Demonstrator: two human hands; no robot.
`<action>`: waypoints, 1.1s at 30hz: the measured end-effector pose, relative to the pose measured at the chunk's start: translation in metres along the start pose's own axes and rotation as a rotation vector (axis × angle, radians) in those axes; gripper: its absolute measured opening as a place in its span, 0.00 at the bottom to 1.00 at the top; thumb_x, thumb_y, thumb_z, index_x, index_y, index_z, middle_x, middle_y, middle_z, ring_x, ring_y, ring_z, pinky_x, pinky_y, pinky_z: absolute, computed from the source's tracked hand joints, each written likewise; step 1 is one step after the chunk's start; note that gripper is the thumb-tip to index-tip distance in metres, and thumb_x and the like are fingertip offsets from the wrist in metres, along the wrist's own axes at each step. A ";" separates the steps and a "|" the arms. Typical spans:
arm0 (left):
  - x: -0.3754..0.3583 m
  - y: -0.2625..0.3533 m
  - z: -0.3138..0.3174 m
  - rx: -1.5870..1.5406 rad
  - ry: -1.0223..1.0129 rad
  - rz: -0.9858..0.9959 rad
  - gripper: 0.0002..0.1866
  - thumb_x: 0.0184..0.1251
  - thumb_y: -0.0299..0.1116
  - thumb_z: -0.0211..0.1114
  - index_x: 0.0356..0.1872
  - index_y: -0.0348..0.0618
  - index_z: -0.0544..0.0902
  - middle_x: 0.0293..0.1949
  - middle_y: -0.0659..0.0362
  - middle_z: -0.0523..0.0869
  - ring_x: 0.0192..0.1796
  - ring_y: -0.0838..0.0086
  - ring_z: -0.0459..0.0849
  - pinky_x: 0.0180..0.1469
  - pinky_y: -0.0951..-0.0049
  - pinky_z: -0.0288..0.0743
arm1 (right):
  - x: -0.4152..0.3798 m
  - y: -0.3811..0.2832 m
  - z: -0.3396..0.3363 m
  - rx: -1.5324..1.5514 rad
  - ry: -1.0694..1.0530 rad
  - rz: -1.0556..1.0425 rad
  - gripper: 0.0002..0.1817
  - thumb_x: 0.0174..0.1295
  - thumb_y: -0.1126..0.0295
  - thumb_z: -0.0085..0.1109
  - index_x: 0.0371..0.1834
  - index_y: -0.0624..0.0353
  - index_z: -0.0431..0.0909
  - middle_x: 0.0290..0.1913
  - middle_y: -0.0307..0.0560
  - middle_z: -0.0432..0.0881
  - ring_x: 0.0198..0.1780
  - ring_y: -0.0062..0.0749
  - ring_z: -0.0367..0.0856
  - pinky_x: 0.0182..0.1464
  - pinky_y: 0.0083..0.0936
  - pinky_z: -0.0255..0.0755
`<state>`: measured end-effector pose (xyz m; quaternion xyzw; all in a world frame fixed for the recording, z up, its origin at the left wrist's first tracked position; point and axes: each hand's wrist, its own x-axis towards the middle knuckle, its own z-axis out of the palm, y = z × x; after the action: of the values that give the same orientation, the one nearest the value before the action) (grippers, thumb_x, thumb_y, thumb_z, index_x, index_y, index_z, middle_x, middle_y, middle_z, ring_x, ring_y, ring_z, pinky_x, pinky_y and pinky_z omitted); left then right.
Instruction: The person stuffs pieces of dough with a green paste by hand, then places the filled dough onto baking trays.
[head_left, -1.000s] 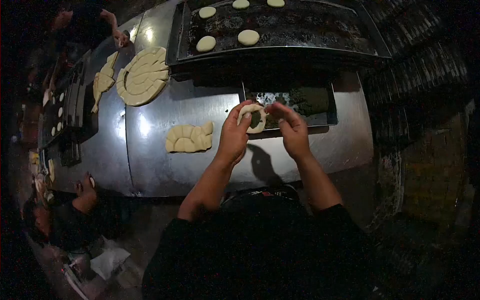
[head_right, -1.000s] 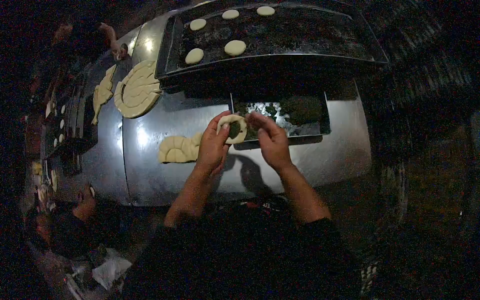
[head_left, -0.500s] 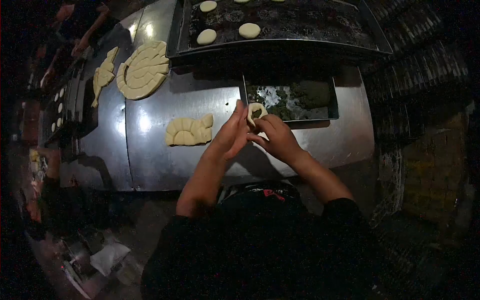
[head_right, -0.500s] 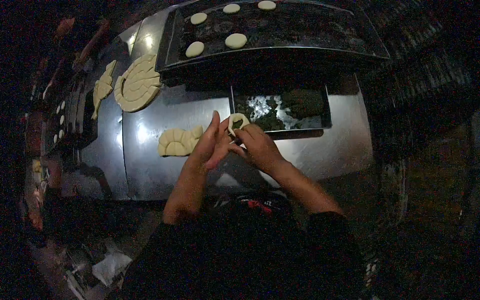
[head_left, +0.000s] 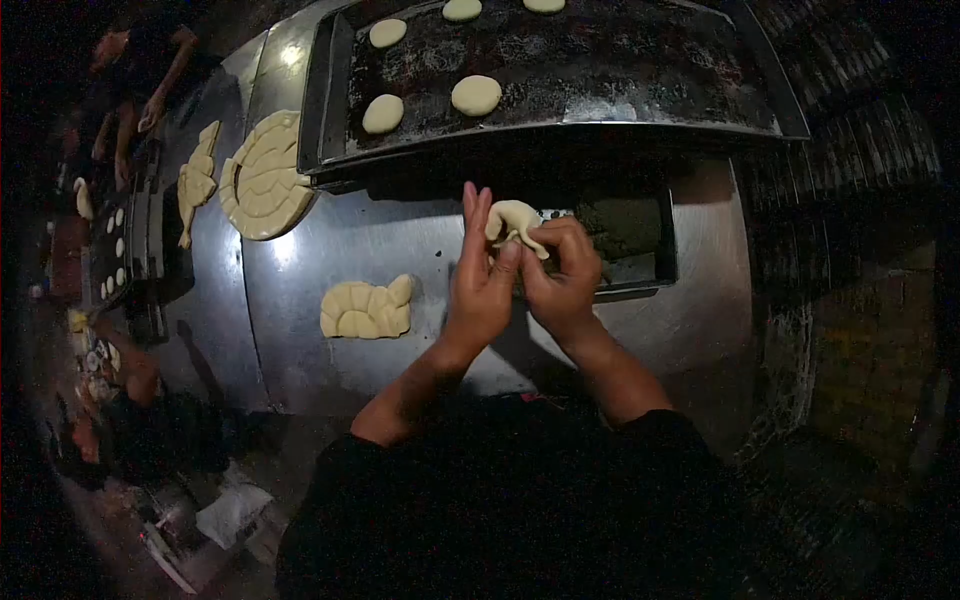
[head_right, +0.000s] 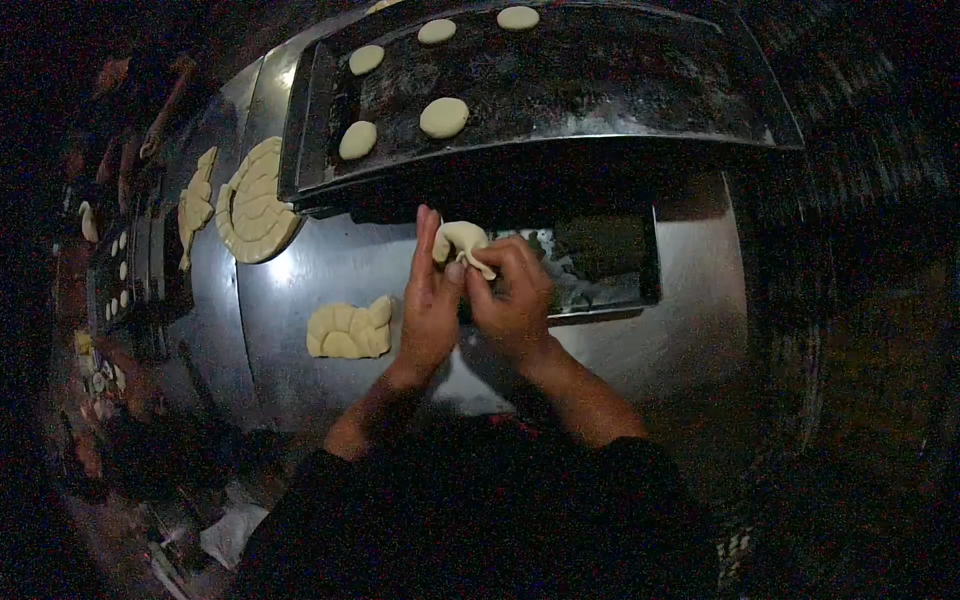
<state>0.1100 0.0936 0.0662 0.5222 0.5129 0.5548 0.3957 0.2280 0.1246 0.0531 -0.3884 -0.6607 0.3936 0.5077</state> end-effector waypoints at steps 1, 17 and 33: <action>0.000 0.003 0.003 -0.001 -0.001 -0.003 0.33 0.73 0.35 0.51 0.73 0.39 0.46 0.74 0.46 0.43 0.74 0.56 0.51 0.70 0.62 0.54 | 0.003 0.002 0.004 -0.235 0.016 -0.178 0.14 0.58 0.75 0.60 0.47 0.63 0.74 0.40 0.50 0.74 0.41 0.39 0.78 0.44 0.29 0.74; -0.047 0.039 -0.044 -0.664 0.124 -0.442 0.14 0.73 0.37 0.54 0.51 0.39 0.70 0.45 0.57 0.78 0.45 0.75 0.79 0.49 0.72 0.76 | -0.023 -0.093 -0.009 -0.336 -0.324 -0.309 0.17 0.60 0.71 0.60 0.51 0.66 0.72 0.38 0.51 0.72 0.33 0.38 0.75 0.36 0.27 0.72; -0.123 0.066 -0.075 -0.540 0.382 -0.334 0.28 0.74 0.56 0.40 0.47 0.38 0.73 0.32 0.59 0.76 0.31 0.77 0.76 0.34 0.78 0.72 | -0.105 -0.132 0.049 -0.166 -0.145 -0.350 0.09 0.59 0.71 0.62 0.36 0.65 0.77 0.33 0.50 0.78 0.29 0.33 0.79 0.28 0.25 0.74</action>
<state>0.0601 -0.0484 0.1151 0.1951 0.4906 0.6854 0.5015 0.1845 -0.0290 0.1270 -0.2789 -0.7830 0.2708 0.4857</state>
